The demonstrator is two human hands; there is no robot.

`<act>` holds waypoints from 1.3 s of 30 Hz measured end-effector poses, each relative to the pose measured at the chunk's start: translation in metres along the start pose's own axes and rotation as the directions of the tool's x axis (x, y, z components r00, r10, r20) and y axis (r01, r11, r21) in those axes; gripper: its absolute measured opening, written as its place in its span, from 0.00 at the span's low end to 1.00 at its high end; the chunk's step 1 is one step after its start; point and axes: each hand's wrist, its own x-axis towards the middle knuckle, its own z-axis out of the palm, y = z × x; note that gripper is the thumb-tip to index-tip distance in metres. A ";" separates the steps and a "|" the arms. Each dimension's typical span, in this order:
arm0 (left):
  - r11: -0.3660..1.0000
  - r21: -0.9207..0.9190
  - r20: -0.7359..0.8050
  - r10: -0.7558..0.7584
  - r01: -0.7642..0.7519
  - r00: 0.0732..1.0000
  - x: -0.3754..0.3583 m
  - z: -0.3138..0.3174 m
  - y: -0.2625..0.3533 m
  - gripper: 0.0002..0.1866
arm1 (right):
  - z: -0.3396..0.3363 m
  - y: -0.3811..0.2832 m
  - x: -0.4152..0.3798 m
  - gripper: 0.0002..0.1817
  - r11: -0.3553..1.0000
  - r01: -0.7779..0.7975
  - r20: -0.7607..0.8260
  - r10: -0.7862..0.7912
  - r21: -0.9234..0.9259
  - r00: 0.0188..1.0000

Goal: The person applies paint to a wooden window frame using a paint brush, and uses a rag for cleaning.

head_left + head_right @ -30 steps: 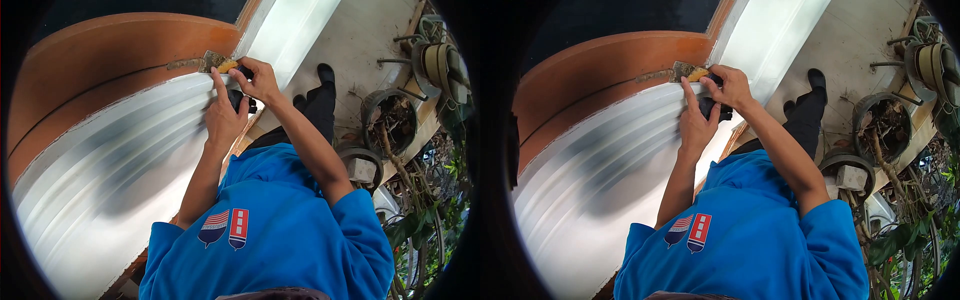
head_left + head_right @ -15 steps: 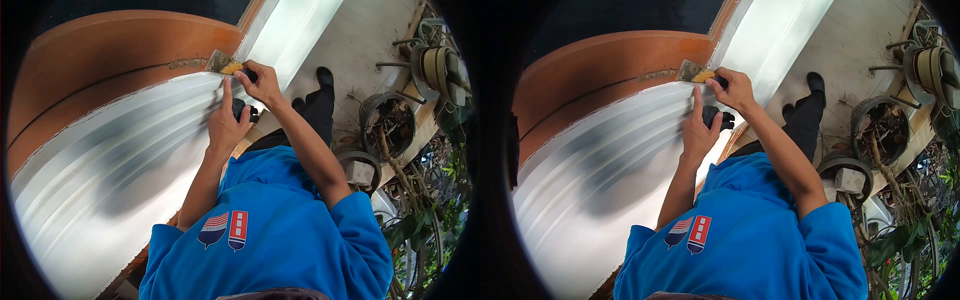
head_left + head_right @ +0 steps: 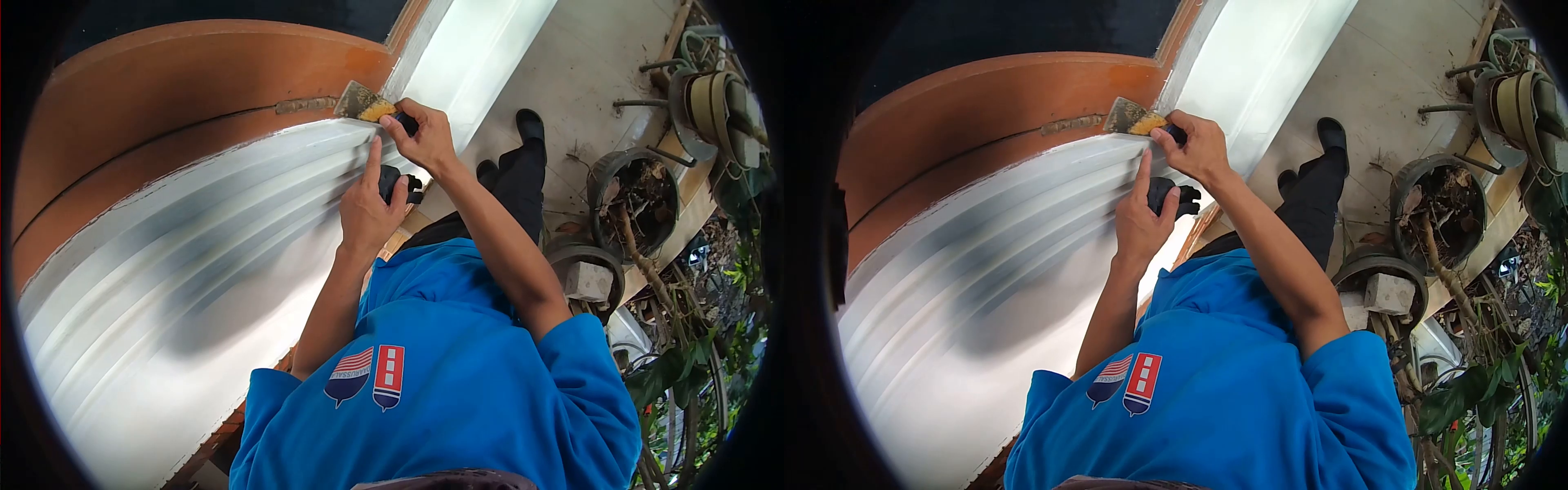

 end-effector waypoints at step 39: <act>0.885 -0.466 -0.127 -0.065 -0.001 0.990 -0.005 0.006 0.020 0.20 | -0.062 0.006 -0.058 0.18 0.770 -0.407 -0.008 0.471 0.491 0.882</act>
